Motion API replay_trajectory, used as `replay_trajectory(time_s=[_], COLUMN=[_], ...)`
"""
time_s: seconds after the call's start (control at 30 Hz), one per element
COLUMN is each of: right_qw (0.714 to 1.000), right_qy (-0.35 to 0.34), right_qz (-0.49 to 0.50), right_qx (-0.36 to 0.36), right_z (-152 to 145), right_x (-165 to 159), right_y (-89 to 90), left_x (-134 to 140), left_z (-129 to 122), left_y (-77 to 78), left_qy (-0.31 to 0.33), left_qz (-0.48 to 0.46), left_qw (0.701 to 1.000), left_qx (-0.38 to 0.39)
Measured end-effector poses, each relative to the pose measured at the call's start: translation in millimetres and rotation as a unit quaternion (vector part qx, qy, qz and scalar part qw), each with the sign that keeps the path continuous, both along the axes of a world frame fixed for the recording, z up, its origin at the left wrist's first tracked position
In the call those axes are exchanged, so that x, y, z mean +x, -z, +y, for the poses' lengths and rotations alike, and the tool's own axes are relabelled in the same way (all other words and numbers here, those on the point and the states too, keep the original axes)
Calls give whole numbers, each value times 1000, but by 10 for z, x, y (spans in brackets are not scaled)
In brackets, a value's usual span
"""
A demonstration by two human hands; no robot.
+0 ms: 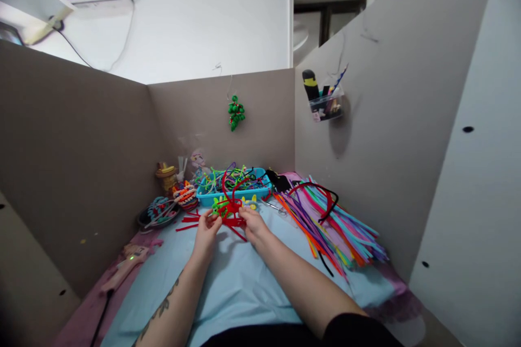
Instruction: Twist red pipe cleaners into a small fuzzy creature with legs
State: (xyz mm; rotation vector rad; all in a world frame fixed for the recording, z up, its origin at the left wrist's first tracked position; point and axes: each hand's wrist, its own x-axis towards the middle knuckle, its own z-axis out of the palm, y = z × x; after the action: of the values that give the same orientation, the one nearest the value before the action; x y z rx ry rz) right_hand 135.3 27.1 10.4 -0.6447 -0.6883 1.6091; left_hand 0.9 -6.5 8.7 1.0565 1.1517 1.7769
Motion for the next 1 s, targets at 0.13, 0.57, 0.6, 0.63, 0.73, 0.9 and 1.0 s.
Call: replay_trajectory(time_s=[0.13,0.57,0.6,0.63,0.73,0.9,1.0], right_qw=[992,932,930,927,912,907,897], right_qy=[2,59,60,62,87,111,124], right_qz=[-101,-274,-281,-288,-316,-324,-331], right_qx=[80,229,230,232,245,247,264], right_z=[-37,-93,-91,-90,-85,-33,27], right_x=[-30,-67,-60,-51,-12,89,161], right_y=[19,90,92,90,68,47,68], left_x=[2,50,57,66,96,113,102], left_z=[-23,6,-1,-9,-44,-88,-102], left_y=[-37,26,22,15,-25,-83,-89], left_qy=[-35,116,119,121,117,122,133], left_qz=[91,92,87,79,56,12,-42], left_qw=[994,987,987,988,990,992,990], left_qx=[48,57,57,56,49,14,-2])
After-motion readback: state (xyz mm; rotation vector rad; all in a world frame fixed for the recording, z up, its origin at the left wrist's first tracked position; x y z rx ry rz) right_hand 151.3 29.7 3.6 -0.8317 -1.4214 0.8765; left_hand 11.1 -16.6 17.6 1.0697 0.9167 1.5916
